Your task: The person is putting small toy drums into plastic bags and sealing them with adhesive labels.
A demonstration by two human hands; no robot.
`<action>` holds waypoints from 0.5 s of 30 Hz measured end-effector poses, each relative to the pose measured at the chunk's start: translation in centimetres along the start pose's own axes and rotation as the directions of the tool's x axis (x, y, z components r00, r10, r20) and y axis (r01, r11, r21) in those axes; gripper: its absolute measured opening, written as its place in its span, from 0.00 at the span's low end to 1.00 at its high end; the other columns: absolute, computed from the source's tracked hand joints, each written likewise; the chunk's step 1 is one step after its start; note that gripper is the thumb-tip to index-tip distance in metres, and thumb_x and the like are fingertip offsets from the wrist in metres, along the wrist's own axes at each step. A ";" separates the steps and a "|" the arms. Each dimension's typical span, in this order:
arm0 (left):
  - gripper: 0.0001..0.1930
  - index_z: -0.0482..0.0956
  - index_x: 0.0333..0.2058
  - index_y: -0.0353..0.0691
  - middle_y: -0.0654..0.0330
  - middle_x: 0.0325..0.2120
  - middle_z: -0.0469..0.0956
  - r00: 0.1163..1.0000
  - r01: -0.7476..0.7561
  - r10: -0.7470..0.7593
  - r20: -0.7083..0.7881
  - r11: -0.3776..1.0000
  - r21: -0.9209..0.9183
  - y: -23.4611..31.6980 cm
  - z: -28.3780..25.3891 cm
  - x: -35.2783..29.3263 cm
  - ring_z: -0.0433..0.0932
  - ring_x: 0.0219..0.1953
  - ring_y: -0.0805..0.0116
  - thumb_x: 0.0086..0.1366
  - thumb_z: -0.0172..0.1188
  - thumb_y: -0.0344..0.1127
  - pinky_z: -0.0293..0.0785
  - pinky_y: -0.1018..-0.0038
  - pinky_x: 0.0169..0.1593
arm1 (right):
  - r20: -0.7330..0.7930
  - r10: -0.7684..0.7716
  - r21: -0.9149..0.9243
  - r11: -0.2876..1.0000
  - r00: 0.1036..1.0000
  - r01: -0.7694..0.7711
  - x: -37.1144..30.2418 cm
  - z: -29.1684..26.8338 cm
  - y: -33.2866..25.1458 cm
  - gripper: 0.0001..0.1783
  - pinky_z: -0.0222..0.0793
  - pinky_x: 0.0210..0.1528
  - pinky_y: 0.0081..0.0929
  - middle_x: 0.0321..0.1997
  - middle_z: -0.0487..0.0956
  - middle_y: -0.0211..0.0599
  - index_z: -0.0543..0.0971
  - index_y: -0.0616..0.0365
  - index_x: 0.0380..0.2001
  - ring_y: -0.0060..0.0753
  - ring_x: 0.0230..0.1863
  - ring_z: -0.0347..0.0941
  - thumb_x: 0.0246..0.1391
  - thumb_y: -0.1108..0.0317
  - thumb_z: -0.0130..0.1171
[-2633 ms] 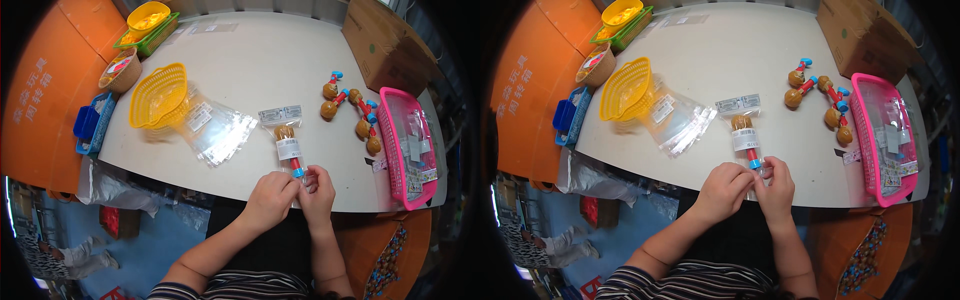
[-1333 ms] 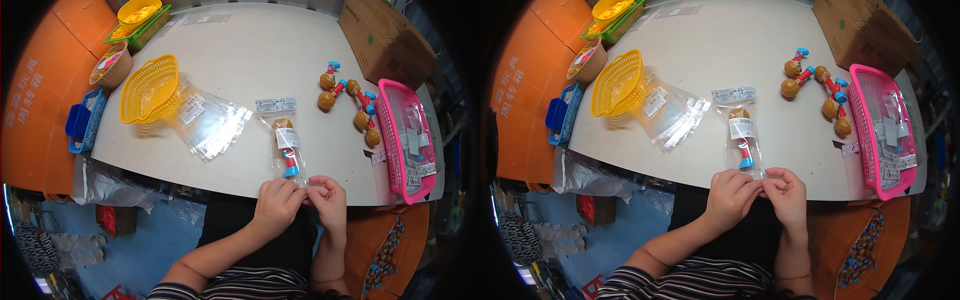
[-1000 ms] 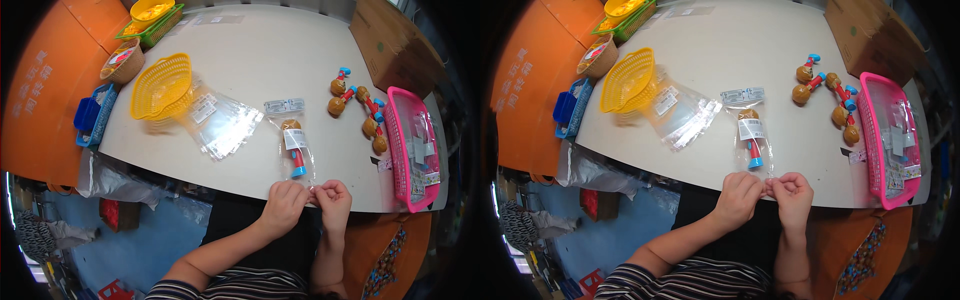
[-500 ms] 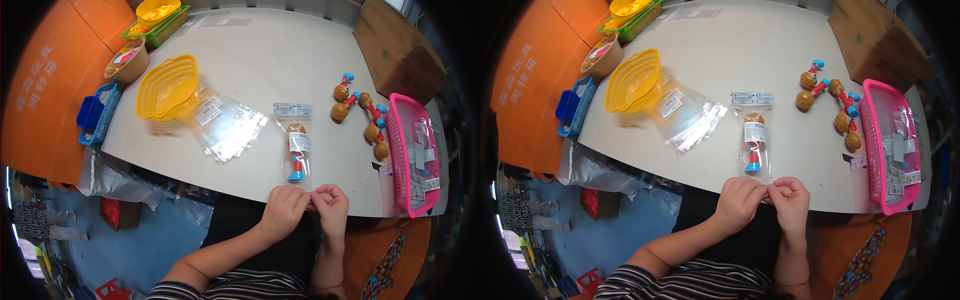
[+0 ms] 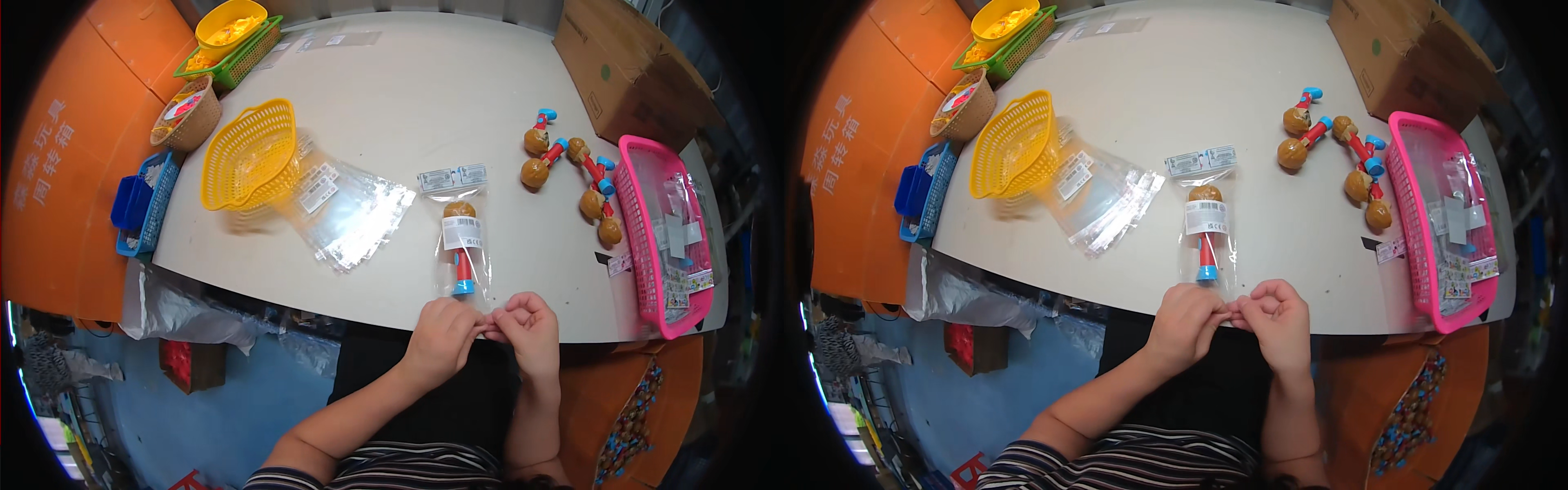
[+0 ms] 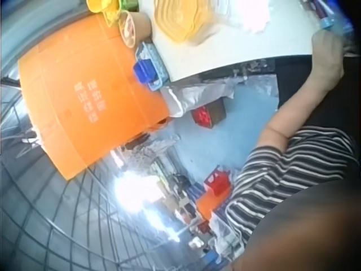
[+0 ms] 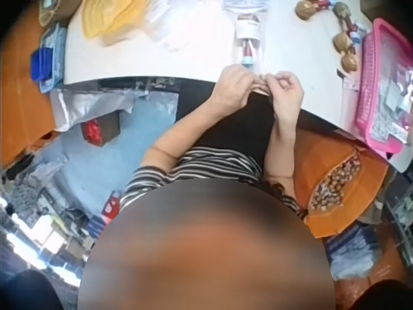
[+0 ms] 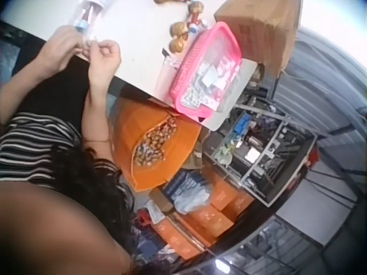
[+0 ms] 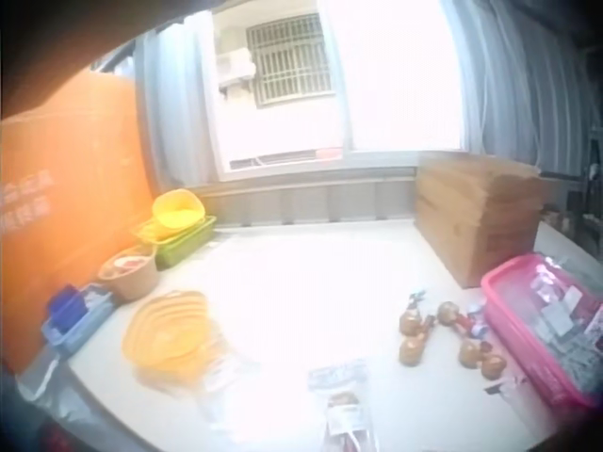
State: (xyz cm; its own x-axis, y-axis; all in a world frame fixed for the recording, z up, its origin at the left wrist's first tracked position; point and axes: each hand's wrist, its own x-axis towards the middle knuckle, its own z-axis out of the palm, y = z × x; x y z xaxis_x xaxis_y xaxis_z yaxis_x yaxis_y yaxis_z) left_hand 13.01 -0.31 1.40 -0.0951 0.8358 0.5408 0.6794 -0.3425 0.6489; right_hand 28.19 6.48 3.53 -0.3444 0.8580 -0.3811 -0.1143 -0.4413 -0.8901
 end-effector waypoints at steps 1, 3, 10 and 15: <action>0.09 0.77 0.32 0.39 0.58 0.28 0.76 1.000 0.016 -0.016 0.000 1.000 -0.012 0.0 -0.1 0.1 0.75 0.33 0.56 0.53 0.67 0.26 0.69 0.65 0.40 | 0.041 0.067 -0.027 0.997 0.997 -0.066 0.0 -0.2 -0.2 0.07 0.80 0.37 0.20 0.33 0.82 0.43 0.70 0.65 0.38 0.28 0.34 0.82 0.59 0.79 0.57; 0.08 0.78 0.31 0.39 0.58 0.28 0.77 0.999 0.033 -0.033 0.000 0.999 -0.025 0.0 -0.1 0.3 0.75 0.33 0.56 0.52 0.68 0.26 0.69 0.66 0.41 | 0.056 0.080 -0.007 0.997 0.995 -0.080 -0.1 -0.4 -0.5 0.08 0.80 0.37 0.20 0.34 0.82 0.43 0.70 0.65 0.40 0.28 0.34 0.82 0.59 0.79 0.58; 0.10 0.81 0.35 0.39 0.60 0.30 0.78 0.999 -0.007 0.007 -0.035 1.000 -0.010 0.4 0.2 0.4 0.76 0.34 0.59 0.52 0.68 0.27 0.70 0.66 0.42 | 0.097 0.048 0.006 0.999 0.994 -0.049 0.2 -1.0 -0.1 0.09 0.81 0.36 0.19 0.33 0.82 0.42 0.71 0.66 0.41 0.27 0.33 0.81 0.58 0.79 0.59; 0.12 0.81 0.35 0.39 0.61 0.31 0.77 0.995 -0.085 0.089 -0.037 0.991 0.099 0.5 0.4 0.2 0.76 0.35 0.61 0.50 0.67 0.26 0.69 0.67 0.42 | 0.072 0.043 -0.002 0.999 0.996 -0.043 0.1 -0.5 -0.4 0.07 0.81 0.36 0.20 0.31 0.82 0.41 0.72 0.66 0.38 0.27 0.32 0.81 0.58 0.80 0.59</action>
State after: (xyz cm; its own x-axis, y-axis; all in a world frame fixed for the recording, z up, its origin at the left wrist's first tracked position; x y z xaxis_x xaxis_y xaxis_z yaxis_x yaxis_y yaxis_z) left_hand 13.61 -0.15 1.59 -0.0612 0.7857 0.6156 0.7537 -0.3679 0.5446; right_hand 28.64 6.88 3.72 -0.4152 0.8170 -0.4002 -0.0976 -0.4774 -0.8733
